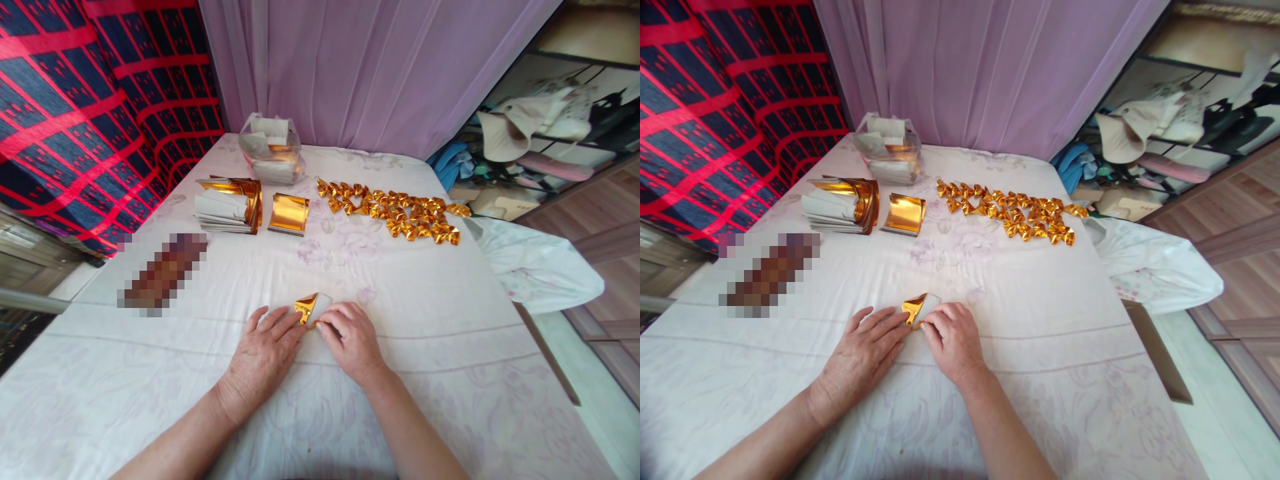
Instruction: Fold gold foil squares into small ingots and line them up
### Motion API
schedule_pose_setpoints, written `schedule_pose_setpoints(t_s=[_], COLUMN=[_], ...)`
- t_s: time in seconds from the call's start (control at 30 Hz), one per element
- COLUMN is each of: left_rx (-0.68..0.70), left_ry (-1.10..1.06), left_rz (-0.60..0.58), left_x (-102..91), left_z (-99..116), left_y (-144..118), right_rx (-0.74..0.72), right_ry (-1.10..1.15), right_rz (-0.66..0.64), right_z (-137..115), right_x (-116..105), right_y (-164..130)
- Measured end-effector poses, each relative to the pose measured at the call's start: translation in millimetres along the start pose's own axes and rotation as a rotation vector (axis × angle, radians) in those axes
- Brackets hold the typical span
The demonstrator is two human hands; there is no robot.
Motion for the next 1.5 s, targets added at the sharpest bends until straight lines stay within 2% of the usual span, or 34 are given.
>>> schedule_pose_setpoints(t_s=[1.1,1.5], left_rx=[0.011,0.013], left_ry=[0.036,-0.011], left_rz=[-0.048,-0.031], left_x=[-1.1,0.6], left_z=[0.1,-6.3], left_y=[-0.5,1.1], right_rx=[0.054,0.049], right_ry=[-0.025,-0.061], right_rz=[0.033,0.046], right_z=[-2.8,-4.4], right_x=[2.6,3.1], right_y=[3.1,3.6])
Point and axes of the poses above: each hand's wrist, its own y-axis towards the middle knuckle, its own x-axis out of the palm, z = x × y, the point moved 2 cm from there along y, towards the middle knuckle
